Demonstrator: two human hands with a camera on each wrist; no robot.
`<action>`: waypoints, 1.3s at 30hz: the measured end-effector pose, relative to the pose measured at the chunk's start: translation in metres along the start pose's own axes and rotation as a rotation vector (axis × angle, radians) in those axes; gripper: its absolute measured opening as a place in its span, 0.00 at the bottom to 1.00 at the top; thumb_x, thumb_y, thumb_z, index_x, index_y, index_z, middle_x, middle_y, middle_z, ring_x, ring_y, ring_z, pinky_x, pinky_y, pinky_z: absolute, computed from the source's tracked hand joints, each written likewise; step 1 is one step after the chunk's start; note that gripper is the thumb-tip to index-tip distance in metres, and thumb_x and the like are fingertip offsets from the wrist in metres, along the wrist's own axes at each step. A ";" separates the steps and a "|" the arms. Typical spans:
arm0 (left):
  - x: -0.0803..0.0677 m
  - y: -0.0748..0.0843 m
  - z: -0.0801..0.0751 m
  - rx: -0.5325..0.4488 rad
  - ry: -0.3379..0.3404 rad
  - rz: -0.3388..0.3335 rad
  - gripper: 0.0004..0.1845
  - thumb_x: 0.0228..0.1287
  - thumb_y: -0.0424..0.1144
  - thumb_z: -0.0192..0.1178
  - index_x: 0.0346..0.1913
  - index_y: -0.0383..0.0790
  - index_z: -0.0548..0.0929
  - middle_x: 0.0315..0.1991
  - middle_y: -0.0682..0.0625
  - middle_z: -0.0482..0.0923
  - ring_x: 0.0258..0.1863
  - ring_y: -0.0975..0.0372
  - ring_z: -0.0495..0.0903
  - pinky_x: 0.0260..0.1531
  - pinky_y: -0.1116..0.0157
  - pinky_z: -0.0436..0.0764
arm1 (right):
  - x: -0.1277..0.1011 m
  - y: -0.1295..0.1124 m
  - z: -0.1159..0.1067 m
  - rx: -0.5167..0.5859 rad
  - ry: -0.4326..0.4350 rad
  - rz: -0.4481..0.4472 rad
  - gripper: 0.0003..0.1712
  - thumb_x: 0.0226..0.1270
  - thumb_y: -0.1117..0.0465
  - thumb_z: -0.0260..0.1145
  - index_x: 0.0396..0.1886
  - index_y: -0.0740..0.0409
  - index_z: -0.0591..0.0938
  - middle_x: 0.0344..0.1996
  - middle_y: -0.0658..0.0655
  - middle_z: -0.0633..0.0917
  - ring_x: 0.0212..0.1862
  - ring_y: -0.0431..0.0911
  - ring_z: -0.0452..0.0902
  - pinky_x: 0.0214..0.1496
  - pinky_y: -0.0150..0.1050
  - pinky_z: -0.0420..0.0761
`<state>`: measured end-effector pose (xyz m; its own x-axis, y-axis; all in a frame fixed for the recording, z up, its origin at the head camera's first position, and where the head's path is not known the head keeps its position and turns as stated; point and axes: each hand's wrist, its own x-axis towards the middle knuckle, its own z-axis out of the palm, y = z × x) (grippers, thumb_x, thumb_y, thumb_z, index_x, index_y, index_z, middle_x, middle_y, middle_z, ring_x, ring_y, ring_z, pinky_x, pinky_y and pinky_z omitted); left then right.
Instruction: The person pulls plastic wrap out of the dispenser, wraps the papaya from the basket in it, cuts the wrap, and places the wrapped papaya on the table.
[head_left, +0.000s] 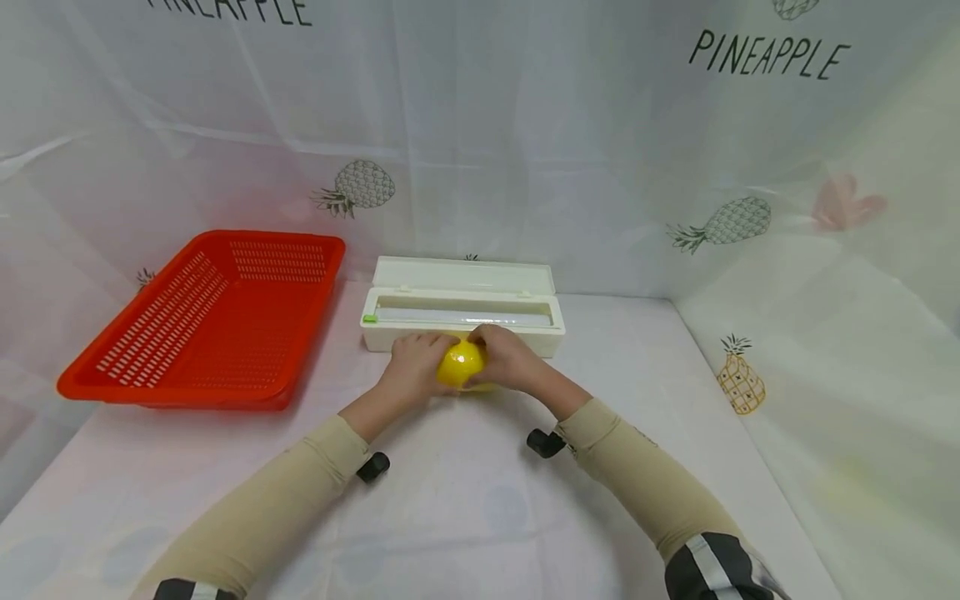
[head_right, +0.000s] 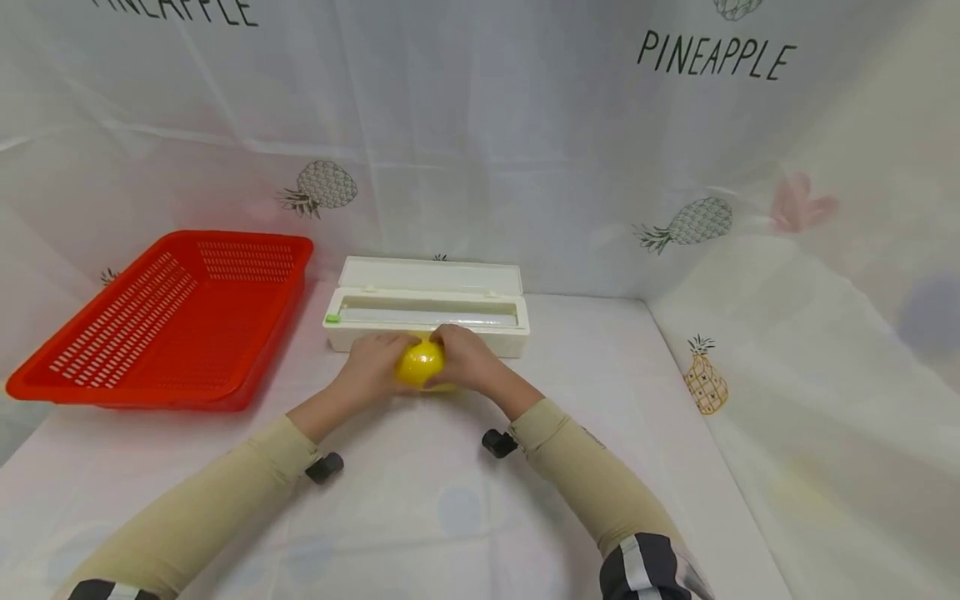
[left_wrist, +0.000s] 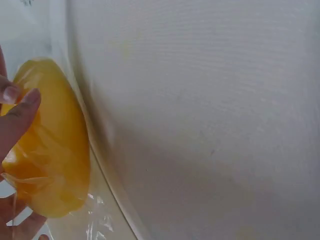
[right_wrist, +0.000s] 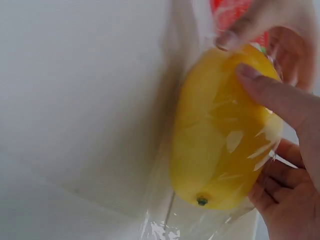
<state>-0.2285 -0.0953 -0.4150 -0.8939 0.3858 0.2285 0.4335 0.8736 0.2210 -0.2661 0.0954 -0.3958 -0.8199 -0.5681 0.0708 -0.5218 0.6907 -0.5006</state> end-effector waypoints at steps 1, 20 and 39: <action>0.000 0.001 0.000 0.005 -0.012 -0.007 0.44 0.41 0.54 0.80 0.63 0.42 0.73 0.60 0.44 0.75 0.56 0.45 0.71 0.52 0.46 0.67 | -0.001 0.001 -0.002 0.013 -0.010 0.006 0.38 0.41 0.54 0.84 0.51 0.64 0.77 0.45 0.55 0.81 0.46 0.47 0.75 0.53 0.40 0.77; 0.005 -0.006 -0.005 -0.059 0.040 -0.004 0.42 0.42 0.47 0.80 0.62 0.42 0.73 0.55 0.45 0.74 0.51 0.48 0.76 0.45 0.49 0.66 | -0.016 0.007 0.014 -0.216 0.231 -0.189 0.42 0.43 0.51 0.83 0.56 0.61 0.74 0.51 0.59 0.73 0.54 0.54 0.67 0.58 0.48 0.70; 0.009 -0.018 -0.007 -0.159 0.051 0.001 0.37 0.41 0.45 0.81 0.59 0.43 0.80 0.48 0.47 0.72 0.47 0.54 0.74 0.46 0.54 0.71 | -0.018 0.015 0.011 -0.185 0.251 -0.154 0.37 0.43 0.55 0.84 0.52 0.60 0.78 0.50 0.55 0.80 0.52 0.49 0.73 0.59 0.42 0.74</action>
<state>-0.2431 -0.1093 -0.4103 -0.8883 0.3675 0.2755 0.4505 0.8136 0.3675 -0.2568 0.1109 -0.4138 -0.7483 -0.5603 0.3550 -0.6593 0.6875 -0.3046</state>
